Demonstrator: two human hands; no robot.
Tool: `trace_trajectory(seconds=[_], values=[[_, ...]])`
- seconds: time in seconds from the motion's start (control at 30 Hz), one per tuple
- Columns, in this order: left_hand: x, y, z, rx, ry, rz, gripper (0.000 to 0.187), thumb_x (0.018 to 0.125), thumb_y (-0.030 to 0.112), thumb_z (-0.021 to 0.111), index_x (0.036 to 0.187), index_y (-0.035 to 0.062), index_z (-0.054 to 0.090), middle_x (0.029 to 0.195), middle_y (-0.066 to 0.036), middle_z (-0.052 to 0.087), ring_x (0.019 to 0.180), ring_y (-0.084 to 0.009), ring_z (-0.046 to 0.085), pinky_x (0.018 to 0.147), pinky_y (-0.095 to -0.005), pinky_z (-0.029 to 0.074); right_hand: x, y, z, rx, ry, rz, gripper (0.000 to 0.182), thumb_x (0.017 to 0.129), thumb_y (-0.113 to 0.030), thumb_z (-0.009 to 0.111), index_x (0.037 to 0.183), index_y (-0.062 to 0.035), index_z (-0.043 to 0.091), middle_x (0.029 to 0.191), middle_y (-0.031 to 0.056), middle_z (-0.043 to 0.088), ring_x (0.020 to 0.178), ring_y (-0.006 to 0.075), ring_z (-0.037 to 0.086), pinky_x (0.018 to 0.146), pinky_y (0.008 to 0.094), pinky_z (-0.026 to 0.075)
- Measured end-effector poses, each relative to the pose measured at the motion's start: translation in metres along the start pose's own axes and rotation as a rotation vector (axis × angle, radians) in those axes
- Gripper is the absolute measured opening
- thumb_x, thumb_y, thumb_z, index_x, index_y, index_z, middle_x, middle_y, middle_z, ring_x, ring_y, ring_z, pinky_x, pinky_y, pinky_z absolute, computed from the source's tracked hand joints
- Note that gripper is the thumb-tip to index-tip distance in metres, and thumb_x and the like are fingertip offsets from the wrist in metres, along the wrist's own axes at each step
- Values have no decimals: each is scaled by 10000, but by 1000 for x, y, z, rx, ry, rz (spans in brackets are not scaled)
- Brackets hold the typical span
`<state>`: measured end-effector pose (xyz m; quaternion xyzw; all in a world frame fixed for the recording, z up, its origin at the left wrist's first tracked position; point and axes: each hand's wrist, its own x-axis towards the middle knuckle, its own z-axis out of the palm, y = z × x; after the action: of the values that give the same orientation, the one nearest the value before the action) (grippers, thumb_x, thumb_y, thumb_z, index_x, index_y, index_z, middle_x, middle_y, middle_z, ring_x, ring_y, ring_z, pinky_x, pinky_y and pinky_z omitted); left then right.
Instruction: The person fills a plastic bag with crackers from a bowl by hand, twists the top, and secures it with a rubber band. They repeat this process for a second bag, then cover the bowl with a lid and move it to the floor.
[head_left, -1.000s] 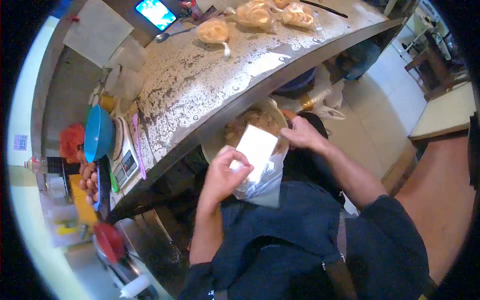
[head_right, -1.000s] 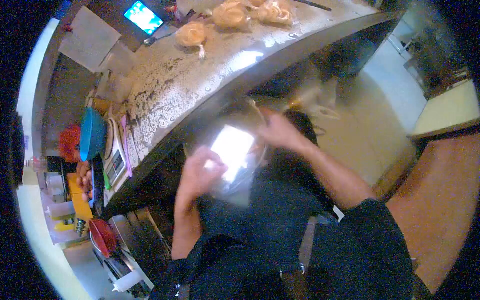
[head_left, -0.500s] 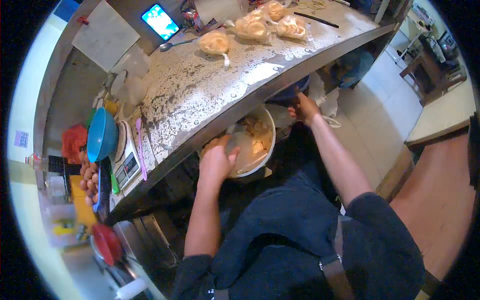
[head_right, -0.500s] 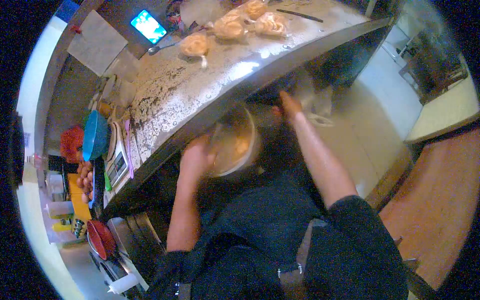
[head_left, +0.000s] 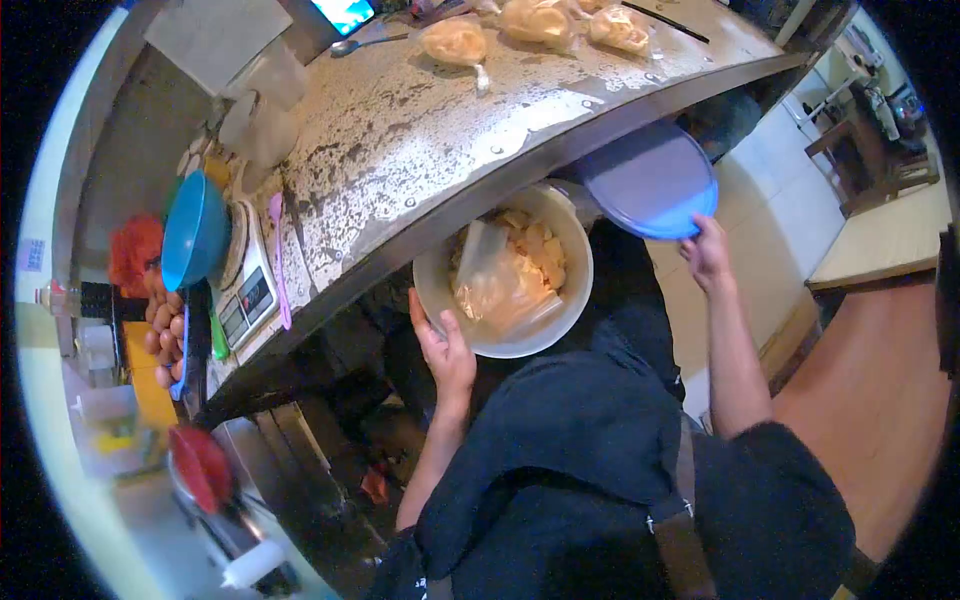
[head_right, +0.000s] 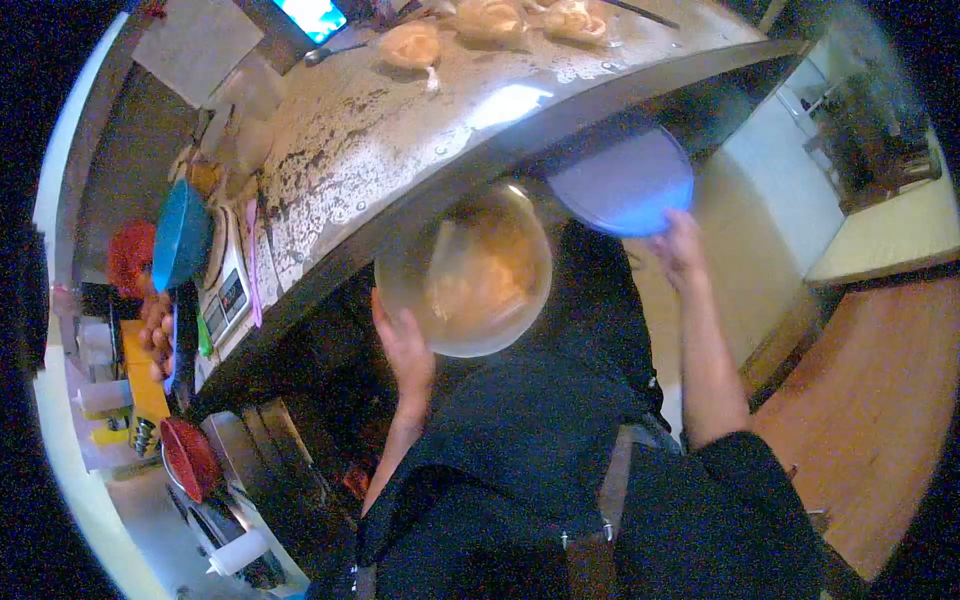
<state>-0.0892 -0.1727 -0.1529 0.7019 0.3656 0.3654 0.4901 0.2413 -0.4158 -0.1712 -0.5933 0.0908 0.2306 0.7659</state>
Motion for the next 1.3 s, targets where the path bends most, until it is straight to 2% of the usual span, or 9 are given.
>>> trace_trajectory(seconds=[0.07, 0.17, 0.37, 0.53, 0.67, 0.9, 1.03, 1.1, 1.3], values=[[-3, -1, -2, 1, -23, -25, 593, 1009, 254, 465, 1472, -5, 200, 1466, -156, 352, 1312, -235, 381, 1094, -344, 281, -23, -12, -64, 16, -202, 62, 197, 926, -244, 542, 1051, -92, 552, 789, 2, 579, 478, 74, 423, 430, 227, 331], [3, -6, -9, -156, -112, -121, 575, 1030, 340, 390, 1454, -21, 246, 1460, -154, 364, 1310, -236, 385, 1084, -346, 293, -66, -34, -75, -258, -295, 71, 175, 924, -251, 560, 1009, -99, 571, 788, -6, 577, 495, 72, 448, 439, 228, 354], [7, -3, -21, -441, -245, -457, 610, 1024, 477, 275, 1480, 73, 231, 1424, -144, 394, 1267, -272, 446, 1032, -413, 404, -85, -5, 21, -759, -671, -123, 306, 925, -258, 580, 1161, -67, 547, 797, -4, 566, 615, 80, 521, 530, 236, 448], [2, 27, -25, -447, -277, -533, 602, 1021, 465, 325, 1464, 62, 261, 1399, -131, 416, 1223, -288, 482, 979, -377, 441, -105, 22, 62, -627, -647, -253, 445, 881, -149, 618, 1307, -46, 538, 786, 24, 615, 529, 81, 534, 492, 246, 471], [2, 16, -33, 5, -378, -348, 571, 999, 310, 485, 1453, 48, 258, 1354, -143, 436, 1184, -248, 492, 933, -368, 460, -106, 47, 66, -639, -630, -629, 570, 808, -254, 702, 1327, -89, 534, 991, 136, 574, 832, 181, 587, 748, 316, 504], [-23, 11, -39, 40, -366, -445, 443, 999, 280, 485, 1343, 57, 319, 1232, -123, 474, 1067, -200, 511, 873, -339, 464, -110, 47, 61, -614, -476, -350, 404, 795, -201, 744, 1122, -7, 607, 804, 8, 577, 685, 76, 518, 644, 238, 477], [-45, 24, -33, 88, -329, -408, 368, 1007, 288, 460, 1266, 51, 349, 1076, -92, 496, 900, -145, 492, 711, -265, 437, -111, 54, 48, -580, -426, -359, 308, 815, -194, 738, 1021, -12, 599, 764, -13, 587, 658, 59, 519, 613, 232, 473], [-40, 20, -31, 131, -325, -153, 362, 1012, 317, 447, 1242, 51, 362, 980, -58, 502, 784, -115, 474, 625, -248, 401, -112, 53, 45, -503, -384, -341, 287, 831, -198, 729, 977, -5, 575, 799, 24, 612, 683, 65, 554, 613, 239, 481], [-35, 160, -3, -47, -594, -127, 421, 1010, 363, 432, 1263, 44, 325, 895, -34, 507, 678, -82, 461, 579, -235, 386, -137, -36, 3, -383, -322, -258, 272, 882, -205, 672, 1029, -17, 541, 809, 53, 622, 692, 87, 586, 567, 242, 478]])
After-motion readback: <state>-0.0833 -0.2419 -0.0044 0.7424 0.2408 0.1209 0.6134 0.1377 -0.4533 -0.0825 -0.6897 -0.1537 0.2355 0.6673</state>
